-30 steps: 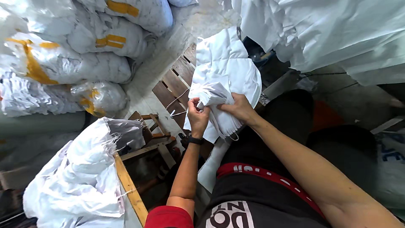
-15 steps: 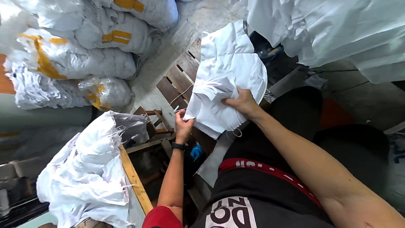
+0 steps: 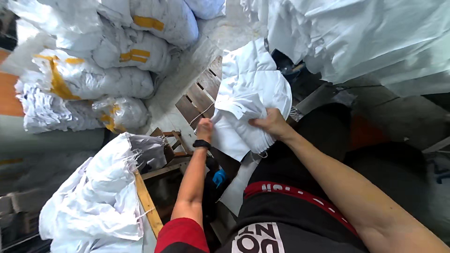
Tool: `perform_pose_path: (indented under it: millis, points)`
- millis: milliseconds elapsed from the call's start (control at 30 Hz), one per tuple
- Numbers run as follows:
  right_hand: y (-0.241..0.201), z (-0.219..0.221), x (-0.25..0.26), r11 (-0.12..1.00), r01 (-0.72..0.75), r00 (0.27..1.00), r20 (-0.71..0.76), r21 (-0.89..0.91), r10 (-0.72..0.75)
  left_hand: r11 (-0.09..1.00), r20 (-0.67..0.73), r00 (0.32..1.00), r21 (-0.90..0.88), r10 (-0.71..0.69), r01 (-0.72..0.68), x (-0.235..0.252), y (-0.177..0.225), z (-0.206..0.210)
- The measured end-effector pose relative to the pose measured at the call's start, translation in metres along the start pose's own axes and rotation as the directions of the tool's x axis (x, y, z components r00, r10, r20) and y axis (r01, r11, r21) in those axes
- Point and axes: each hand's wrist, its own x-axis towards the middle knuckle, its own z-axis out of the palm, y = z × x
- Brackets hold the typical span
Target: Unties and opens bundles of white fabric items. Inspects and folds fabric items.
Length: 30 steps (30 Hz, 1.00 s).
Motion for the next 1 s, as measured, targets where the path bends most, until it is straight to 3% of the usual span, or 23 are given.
perform_pose_path:
  millis: [67,133,200,267,300,367,467,533,600,700,767,800,900,1000]
  points:
    - [0.003,0.002,-0.004,0.999,0.028,0.999,0.039,-0.043,-0.026,0.986,-0.123,0.98,-0.082,-0.154,0.144,0.027,-0.014,-0.043]
    - [0.007,0.006,-0.002,0.997,0.037,0.997,0.066,-0.07,-0.032,0.97,-0.376,0.901,-0.189,-0.215,0.152,0.041,-0.01,-0.098]
    - [0.011,0.008,0.003,0.994,0.036,0.997,0.073,-0.108,-0.028,0.967,-0.613,0.779,-0.251,-0.132,-0.033,0.044,0.016,-0.146]
    - [0.015,0.01,0.006,0.99,0.035,0.997,0.072,-0.133,-0.026,0.885,-0.734,0.678,-0.301,0.023,-0.355,0.035,0.056,-0.18]
    - [0.016,0.01,0.006,0.988,0.032,0.997,0.072,-0.151,-0.021,0.807,-0.737,0.667,-0.325,0.111,-0.493,0.025,0.08,-0.192]
    - [0.015,0.011,0.004,0.979,0.017,0.999,0.045,-0.201,-0.008,0.686,-0.64,0.702,-0.361,0.311,-0.632,-0.001,0.125,-0.203]
    - [-0.005,0.005,-0.014,0.972,0.127,0.991,-0.008,-0.199,-0.131,0.592,-0.375,0.718,-0.407,0.586,-0.696,-0.04,0.18,-0.19]
    - [-0.025,-0.005,-0.035,0.954,0.267,0.96,-0.045,-0.139,-0.275,0.432,-0.243,0.646,-0.571,0.724,-0.698,-0.06,0.199,-0.174]
    - [-0.05,-0.027,-0.062,0.93,0.35,0.936,0.014,-0.107,-0.351,0.241,-0.262,0.575,-0.719,0.775,-0.652,-0.067,0.211,-0.165]
    - [-0.058,-0.051,-0.075,0.922,0.377,0.913,0.203,-0.092,-0.353,0.068,-0.467,0.583,-0.74,0.665,-0.669,-0.052,0.23,-0.16]
    - [-0.048,-0.07,-0.082,0.96,0.272,0.915,0.324,-0.059,-0.24,0.075,-0.491,0.624,-0.747,0.608,-0.661,-0.038,0.238,-0.149]
    - [-0.041,-0.08,-0.086,0.979,0.2,0.936,0.303,-0.034,-0.18,0.109,-0.47,0.657,-0.759,0.59,-0.641,-0.033,0.24,-0.138]
    - [-0.024,-0.105,-0.091,0.995,-0.087,0.995,0.053,-0.037,0.089,0.296,-0.349,0.75,-0.761,0.562,-0.577,-0.027,0.247,-0.088]
    - [-0.01,-0.117,-0.064,0.981,-0.195,0.956,-0.22,0.022,0.195,0.525,-0.163,0.814,-0.69,0.558,-0.498,-0.014,0.252,-0.028]
